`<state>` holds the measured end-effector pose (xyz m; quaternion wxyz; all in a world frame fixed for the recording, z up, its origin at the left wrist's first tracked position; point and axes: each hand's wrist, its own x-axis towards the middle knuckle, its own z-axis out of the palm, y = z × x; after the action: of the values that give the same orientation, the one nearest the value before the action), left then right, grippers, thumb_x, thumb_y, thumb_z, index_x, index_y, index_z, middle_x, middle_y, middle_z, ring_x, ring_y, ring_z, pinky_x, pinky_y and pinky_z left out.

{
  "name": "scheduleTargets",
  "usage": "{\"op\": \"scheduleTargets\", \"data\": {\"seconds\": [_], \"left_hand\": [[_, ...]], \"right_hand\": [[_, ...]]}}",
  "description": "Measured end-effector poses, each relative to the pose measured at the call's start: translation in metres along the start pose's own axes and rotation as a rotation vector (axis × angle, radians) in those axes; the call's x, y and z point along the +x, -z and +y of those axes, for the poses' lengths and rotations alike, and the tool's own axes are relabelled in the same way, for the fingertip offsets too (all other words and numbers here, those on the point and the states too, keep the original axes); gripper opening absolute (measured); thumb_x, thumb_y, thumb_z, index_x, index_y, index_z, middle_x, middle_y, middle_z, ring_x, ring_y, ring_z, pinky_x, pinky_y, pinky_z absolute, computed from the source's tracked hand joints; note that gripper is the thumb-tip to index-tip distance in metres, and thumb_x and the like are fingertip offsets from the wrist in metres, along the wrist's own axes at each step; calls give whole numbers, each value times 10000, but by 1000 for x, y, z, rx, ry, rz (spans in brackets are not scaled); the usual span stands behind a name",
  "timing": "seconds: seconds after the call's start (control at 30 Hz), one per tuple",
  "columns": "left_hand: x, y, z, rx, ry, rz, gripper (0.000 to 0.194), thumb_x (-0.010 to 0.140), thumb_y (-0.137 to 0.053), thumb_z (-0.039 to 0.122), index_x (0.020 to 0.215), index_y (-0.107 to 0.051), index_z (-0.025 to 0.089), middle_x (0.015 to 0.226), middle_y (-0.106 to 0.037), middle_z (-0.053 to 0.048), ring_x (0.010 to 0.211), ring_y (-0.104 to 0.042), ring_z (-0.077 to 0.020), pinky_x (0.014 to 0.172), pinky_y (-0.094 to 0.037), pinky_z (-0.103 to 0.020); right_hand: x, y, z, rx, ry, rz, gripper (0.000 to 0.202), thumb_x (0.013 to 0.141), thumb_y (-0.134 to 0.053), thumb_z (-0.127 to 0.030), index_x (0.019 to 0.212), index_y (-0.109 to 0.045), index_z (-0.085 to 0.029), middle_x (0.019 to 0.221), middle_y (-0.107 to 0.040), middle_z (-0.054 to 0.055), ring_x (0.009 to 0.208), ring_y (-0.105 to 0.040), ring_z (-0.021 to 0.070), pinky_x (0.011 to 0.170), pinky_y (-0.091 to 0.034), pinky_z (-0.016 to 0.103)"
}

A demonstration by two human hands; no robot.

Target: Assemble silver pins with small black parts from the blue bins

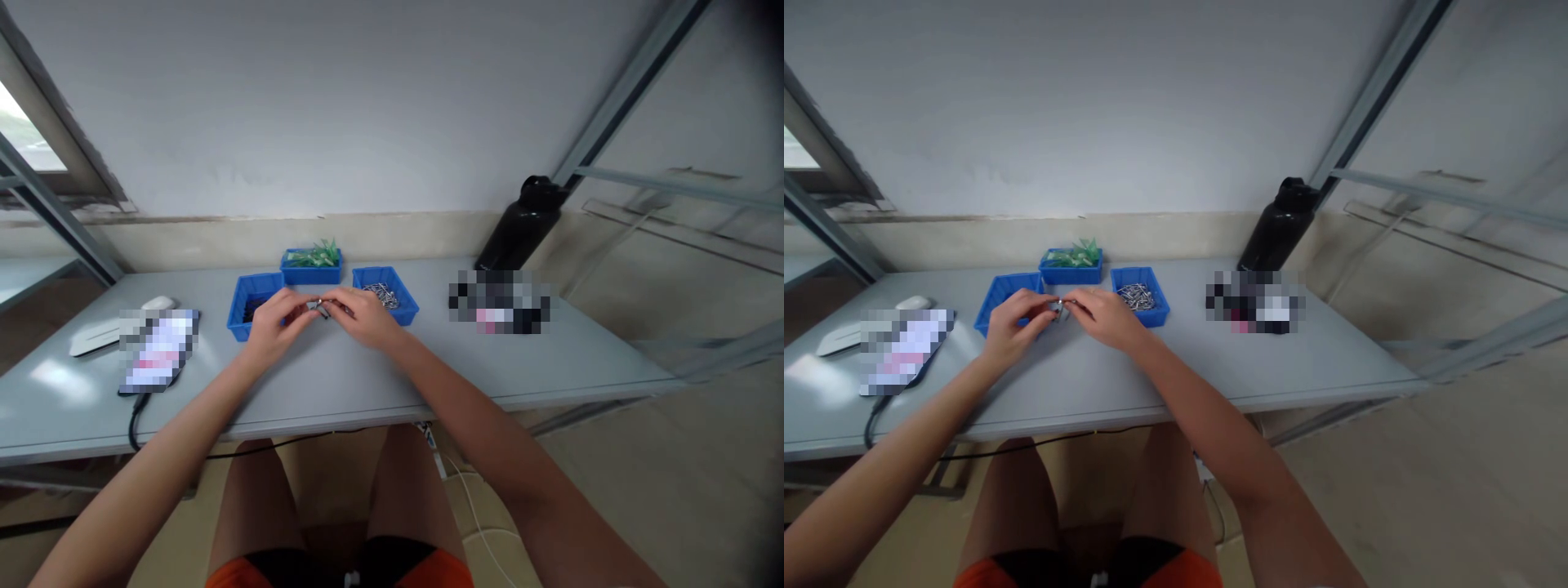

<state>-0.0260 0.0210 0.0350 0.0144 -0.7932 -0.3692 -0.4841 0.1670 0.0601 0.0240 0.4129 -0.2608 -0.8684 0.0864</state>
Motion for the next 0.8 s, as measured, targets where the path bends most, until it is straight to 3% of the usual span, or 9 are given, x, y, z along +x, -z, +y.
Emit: {"op": "scheduleTargets", "data": {"seconds": [0.3, 0.43, 0.6, 0.8], "left_hand": [[-1, -4, -1, -4, 85, -28, 140, 876, -580, 265, 908, -688, 182, 841, -669, -52, 672, -562, -123, 592, -478, -246], [1, -3, 0, -9, 133, -32, 102, 853, -573, 259, 863, -633, 178, 903, -677, -63, 741, -602, -129, 561, -478, -214], [0, -5, -3, 12, 194, -133, 115, 835, -561, 269, 890, -609, 181, 777, -683, -12, 657, -609, -117, 572, -478, -214], [0, -5, -4, 107, 132, -192, 138, 853, -546, 288, 894, -627, 184, 756, -678, -7, 609, -566, -109, 587, -460, -224]], "right_hand": [[0, -3, -2, 32, 16, -75, 233, 983, -435, -266, 1001, -659, -202, 885, -684, 41, 832, -613, 161, 776, -449, 301], [1, 2, -4, 28, -12, -33, 242, 982, -446, -304, 1047, -652, -195, 906, -686, 48, 816, -612, 155, 760, -445, 287], [1, 5, -5, 24, -53, 38, 268, 965, -488, -370, 1096, -634, -188, 845, -677, 33, 716, -584, 135, 704, -431, 263], [1, 3, -1, 22, -29, 26, 234, 972, -465, -348, 984, -644, -198, 832, -672, 28, 720, -579, 135, 714, -427, 269]]}}
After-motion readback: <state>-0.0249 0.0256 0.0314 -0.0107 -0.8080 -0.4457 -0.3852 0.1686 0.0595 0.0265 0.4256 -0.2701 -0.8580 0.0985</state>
